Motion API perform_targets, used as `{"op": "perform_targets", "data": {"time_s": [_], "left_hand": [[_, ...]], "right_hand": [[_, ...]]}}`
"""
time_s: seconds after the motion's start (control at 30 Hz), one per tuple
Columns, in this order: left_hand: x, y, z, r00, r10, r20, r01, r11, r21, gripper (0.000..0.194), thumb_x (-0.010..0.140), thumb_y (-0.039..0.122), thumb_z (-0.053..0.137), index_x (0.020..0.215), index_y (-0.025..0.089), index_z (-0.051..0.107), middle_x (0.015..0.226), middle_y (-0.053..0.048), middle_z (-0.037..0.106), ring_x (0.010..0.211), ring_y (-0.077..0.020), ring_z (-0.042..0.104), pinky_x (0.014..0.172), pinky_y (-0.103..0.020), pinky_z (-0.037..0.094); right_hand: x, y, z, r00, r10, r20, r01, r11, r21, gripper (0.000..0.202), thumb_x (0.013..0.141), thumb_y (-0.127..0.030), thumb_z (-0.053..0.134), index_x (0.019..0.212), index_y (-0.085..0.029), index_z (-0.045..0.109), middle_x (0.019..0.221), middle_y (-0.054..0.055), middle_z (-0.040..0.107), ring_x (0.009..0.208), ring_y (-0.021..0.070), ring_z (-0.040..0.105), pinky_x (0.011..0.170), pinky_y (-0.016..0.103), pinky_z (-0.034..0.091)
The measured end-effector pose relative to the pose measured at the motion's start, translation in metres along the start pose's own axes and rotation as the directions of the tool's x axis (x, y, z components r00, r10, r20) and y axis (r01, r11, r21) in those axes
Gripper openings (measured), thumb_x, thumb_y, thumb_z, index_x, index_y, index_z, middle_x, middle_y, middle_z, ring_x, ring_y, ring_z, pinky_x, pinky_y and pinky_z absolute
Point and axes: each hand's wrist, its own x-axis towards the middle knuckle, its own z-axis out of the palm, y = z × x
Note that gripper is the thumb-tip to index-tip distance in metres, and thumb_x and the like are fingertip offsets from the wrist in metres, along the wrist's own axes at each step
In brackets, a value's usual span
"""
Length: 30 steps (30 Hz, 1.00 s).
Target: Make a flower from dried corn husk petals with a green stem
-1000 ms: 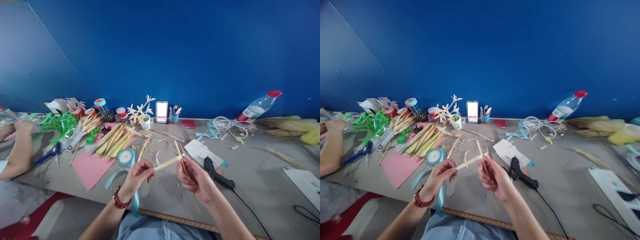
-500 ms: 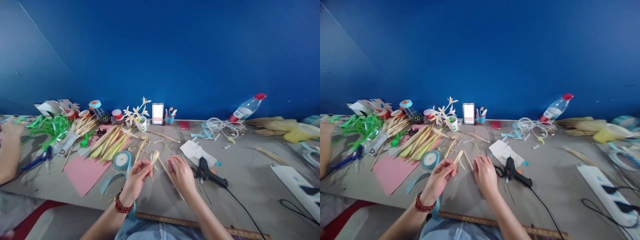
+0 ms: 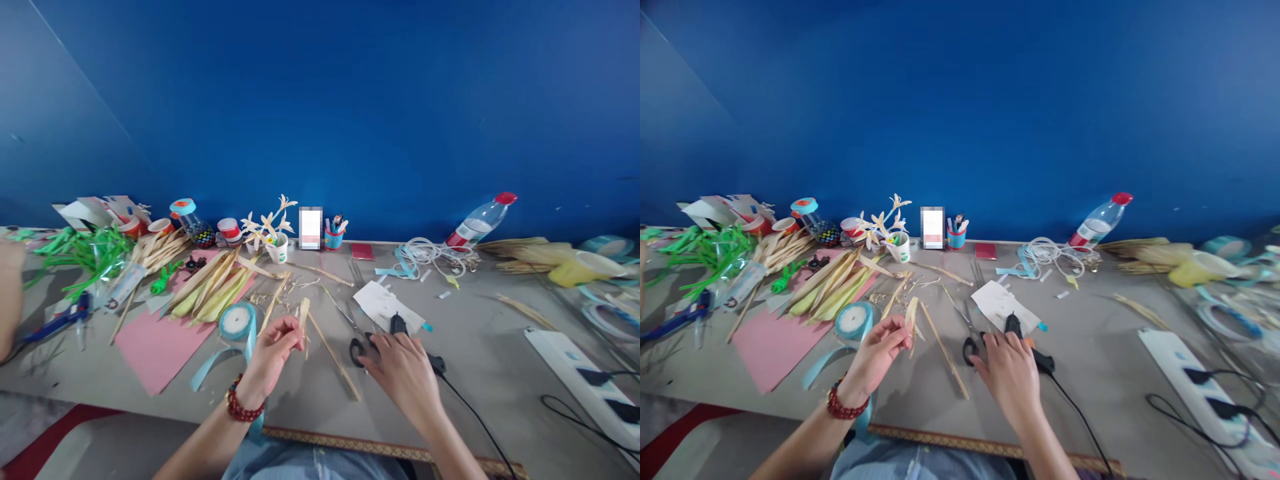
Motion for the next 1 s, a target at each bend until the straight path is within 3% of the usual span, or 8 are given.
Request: {"op": "perform_targets", "data": {"time_s": [0.3,0.43,0.5,0.6,0.67,0.73,0.87,1.0], "left_hand": [[-0.003,0.011,0.010,0.994,0.108,0.012,-0.108,0.993,0.035,0.016,0.076,0.028,0.074,0.074,0.016,0.064,0.080,-0.001,0.064,0.064,-0.0105,0.056,0.068,-0.027,0.045],[-0.004,0.012,0.008,0.989,0.151,0.010,-0.151,0.981,0.121,0.016,0.079,0.027,0.071,0.070,0.017,0.061,0.089,-0.004,0.066,0.082,-0.0166,0.062,0.073,-0.027,0.046],[-0.005,0.013,0.008,0.987,0.162,0.005,-0.161,0.972,0.169,0.019,0.079,0.028,0.070,0.068,0.018,0.060,0.094,-0.006,0.067,0.093,-0.0214,0.063,0.074,-0.029,0.047],[-0.004,0.014,0.010,0.982,0.188,0.033,-0.191,0.962,0.197,0.021,0.080,0.031,0.068,0.067,0.018,0.058,0.102,-0.008,0.068,0.108,-0.0271,0.060,0.081,-0.033,0.047],[-0.004,0.014,0.012,0.974,0.215,0.067,-0.224,0.954,0.200,0.022,0.082,0.030,0.067,0.067,0.018,0.058,0.109,-0.009,0.068,0.113,-0.0276,0.059,0.087,-0.035,0.046],[-0.004,0.014,0.014,0.969,0.229,0.092,-0.243,0.950,0.196,0.022,0.083,0.030,0.066,0.067,0.018,0.059,0.116,-0.009,0.067,0.110,-0.0260,0.060,0.091,-0.036,0.045],[-0.005,0.012,0.016,0.971,0.222,0.089,-0.236,0.950,0.205,0.020,0.083,0.030,0.068,0.069,0.017,0.060,0.125,-0.011,0.064,0.102,-0.0249,0.062,0.087,-0.036,0.047],[-0.006,0.008,0.017,0.969,0.231,0.087,-0.245,0.941,0.232,0.017,0.083,0.027,0.068,0.071,0.018,0.062,0.131,-0.011,0.061,0.108,-0.0275,0.061,0.089,-0.037,0.046]], "right_hand": [[0.026,-0.006,0.005,0.958,0.194,0.212,-0.198,0.980,-0.003,0.008,0.079,-0.024,0.062,0.072,-0.021,0.064,0.067,0.011,0.071,0.075,0.0298,0.069,0.054,0.030,0.036],[0.025,0.004,-0.002,0.909,0.291,0.297,-0.360,0.908,0.213,0.011,0.080,-0.030,0.057,0.071,-0.024,0.059,0.063,0.005,0.069,0.059,0.0246,0.065,0.051,0.029,0.032],[0.020,0.010,-0.001,0.909,0.288,0.301,-0.404,0.787,0.467,0.012,0.079,-0.035,0.058,0.075,-0.025,0.055,0.062,0.002,0.067,0.053,0.0211,0.060,0.050,0.028,0.034],[0.009,0.010,0.002,0.905,0.269,0.330,-0.412,0.353,0.840,0.032,0.078,-0.053,0.063,0.086,-0.024,0.051,0.064,0.001,0.065,0.045,0.0165,0.051,0.047,0.028,0.038],[0.001,0.001,0.003,0.904,0.217,0.369,-0.384,0.034,0.923,0.047,0.074,-0.060,0.069,0.097,-0.023,0.051,0.069,0.003,0.067,0.048,0.0164,0.052,0.048,0.028,0.042],[-0.006,-0.016,0.001,0.905,0.143,0.402,-0.382,-0.147,0.912,0.053,0.072,-0.059,0.076,0.103,-0.022,0.054,0.072,0.004,0.067,0.055,0.0172,0.054,0.052,0.029,0.045],[-0.019,-0.053,-0.001,0.914,0.020,0.405,-0.382,-0.296,0.876,0.053,0.070,-0.065,0.074,0.093,-0.020,0.059,0.072,0.003,0.062,0.056,0.0142,0.050,0.053,0.026,0.042],[-0.019,-0.076,-0.002,0.921,-0.087,0.380,-0.390,-0.243,0.888,0.056,0.069,-0.071,0.071,0.087,-0.020,0.056,0.070,0.003,0.059,0.056,0.0132,0.045,0.052,0.024,0.037]]}}
